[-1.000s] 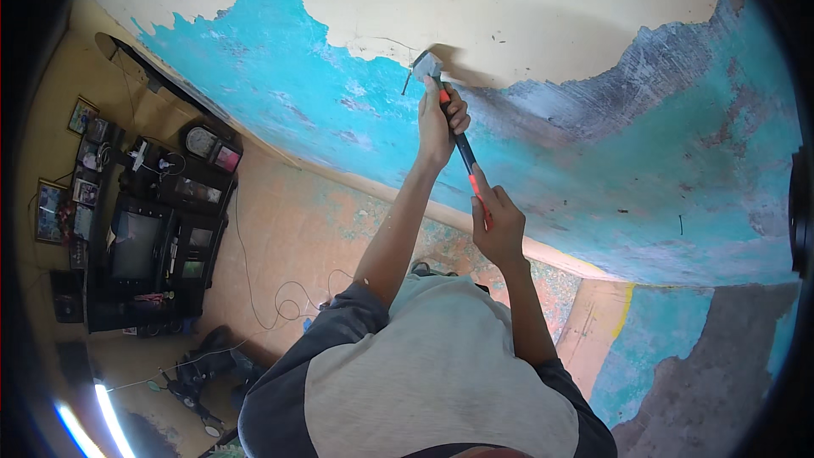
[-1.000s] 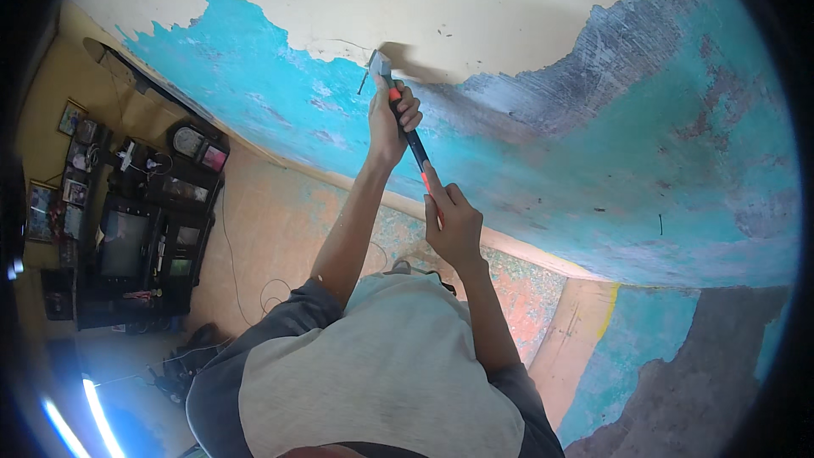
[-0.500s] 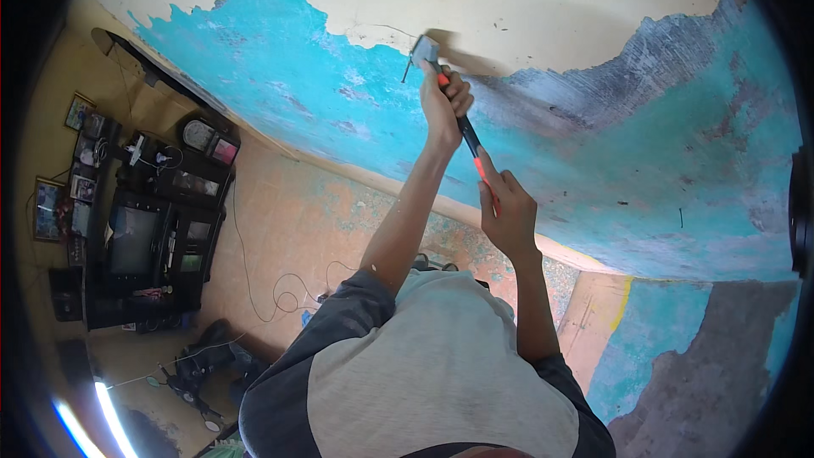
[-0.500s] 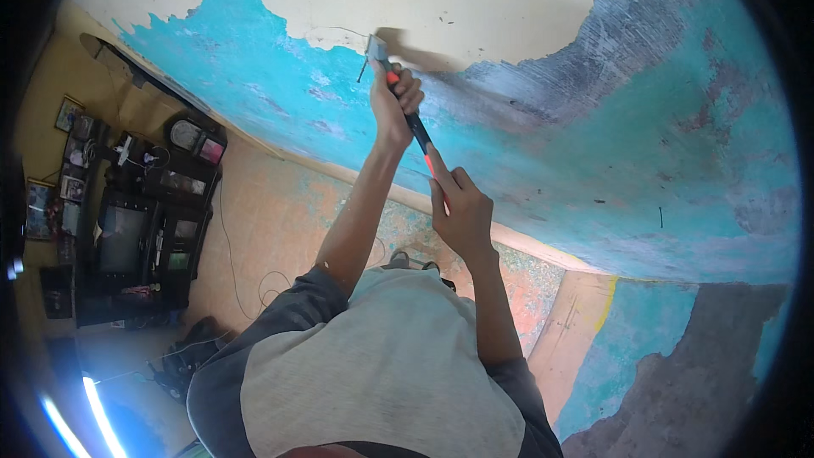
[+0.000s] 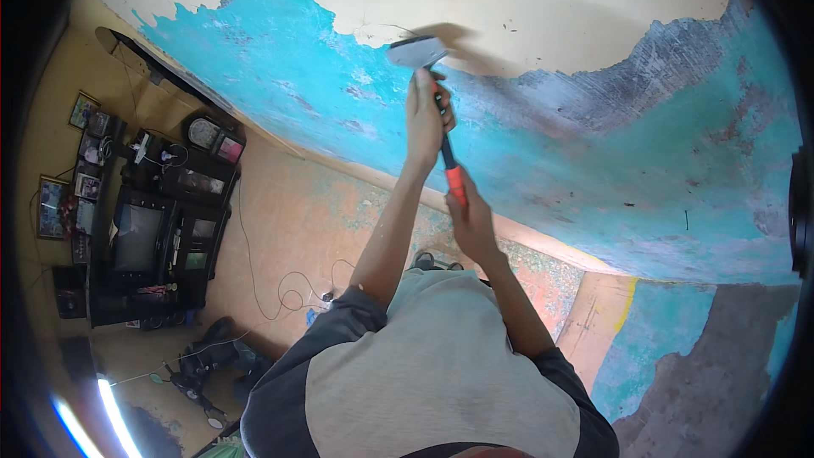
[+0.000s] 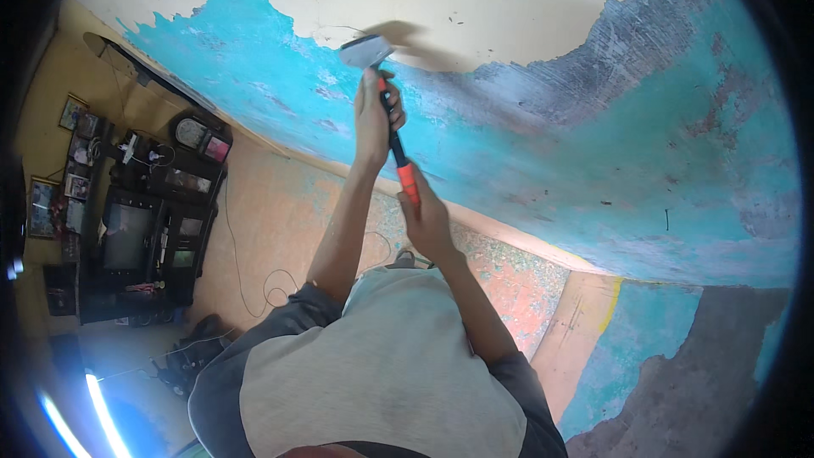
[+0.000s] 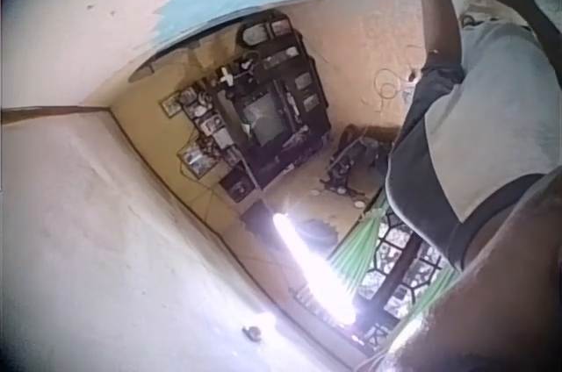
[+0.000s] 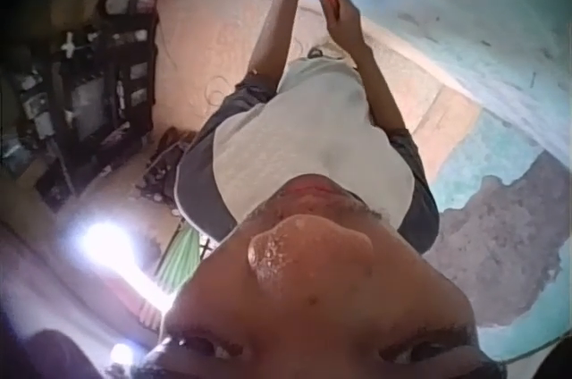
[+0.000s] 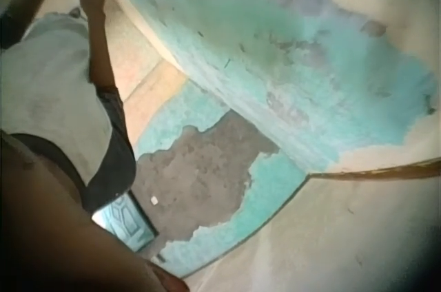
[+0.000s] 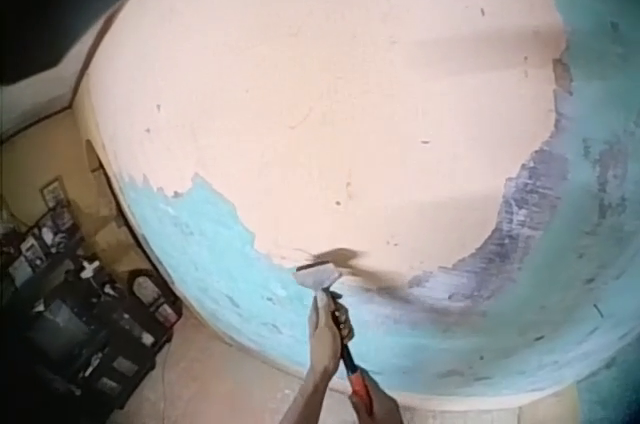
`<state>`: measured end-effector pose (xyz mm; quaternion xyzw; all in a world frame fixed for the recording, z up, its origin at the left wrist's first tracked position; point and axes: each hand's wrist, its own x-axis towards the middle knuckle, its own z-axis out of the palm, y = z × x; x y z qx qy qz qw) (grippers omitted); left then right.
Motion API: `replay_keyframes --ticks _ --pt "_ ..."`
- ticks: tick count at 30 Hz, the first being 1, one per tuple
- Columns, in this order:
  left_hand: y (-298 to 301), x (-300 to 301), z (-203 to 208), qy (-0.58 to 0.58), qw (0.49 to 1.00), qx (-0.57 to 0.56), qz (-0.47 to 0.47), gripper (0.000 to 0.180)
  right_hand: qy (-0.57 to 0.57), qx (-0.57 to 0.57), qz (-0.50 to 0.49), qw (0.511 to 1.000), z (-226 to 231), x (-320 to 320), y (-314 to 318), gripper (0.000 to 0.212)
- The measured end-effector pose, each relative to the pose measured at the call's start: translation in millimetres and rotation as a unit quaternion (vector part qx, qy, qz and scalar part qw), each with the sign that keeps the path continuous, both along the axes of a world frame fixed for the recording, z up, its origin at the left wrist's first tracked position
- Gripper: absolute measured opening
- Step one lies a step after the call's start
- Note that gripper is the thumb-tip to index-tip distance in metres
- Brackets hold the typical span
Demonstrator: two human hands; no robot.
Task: The person scrapes peeling paint chips off a wall and ceiling using a hand scraper.
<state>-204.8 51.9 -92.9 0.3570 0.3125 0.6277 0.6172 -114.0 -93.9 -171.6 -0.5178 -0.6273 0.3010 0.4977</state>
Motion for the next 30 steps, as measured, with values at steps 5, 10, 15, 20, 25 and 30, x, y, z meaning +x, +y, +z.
replay_keyframes --ticks 5,10,15,20,25,30 --pt "-9.0 -53.3 -43.2 0.102 0.992 -0.018 0.068 0.040 0.053 -0.108 0.075 0.990 -55.2 -40.7 17.6 0.039" --pt "22.4 -77.8 -95.1 0.191 0.978 -0.030 0.076 0.041 0.147 -0.179 0.166 0.958 -104.4 -74.2 46.0 0.034" --pt "60.1 -72.8 -110.8 0.266 0.963 0.012 0.044 0.042 0.245 -0.167 0.170 0.940 -147.2 -92.2 92.1 0.038" --pt "76.5 -83.1 -101.8 0.325 0.943 0.038 0.068 0.048 0.241 -0.183 0.195 0.933 -123.3 -92.2 109.5 0.036" --pt "76.6 -81.9 -94.3 0.412 0.903 0.063 0.104 0.055 0.256 -0.177 0.209 0.927 -119.4 -99.5 114.0 0.033" --pt "73.4 -83.8 -89.6 0.427 0.894 0.080 0.108 0.051 0.241 -0.200 0.202 0.928 -125.6 -104.4 120.9 0.030"
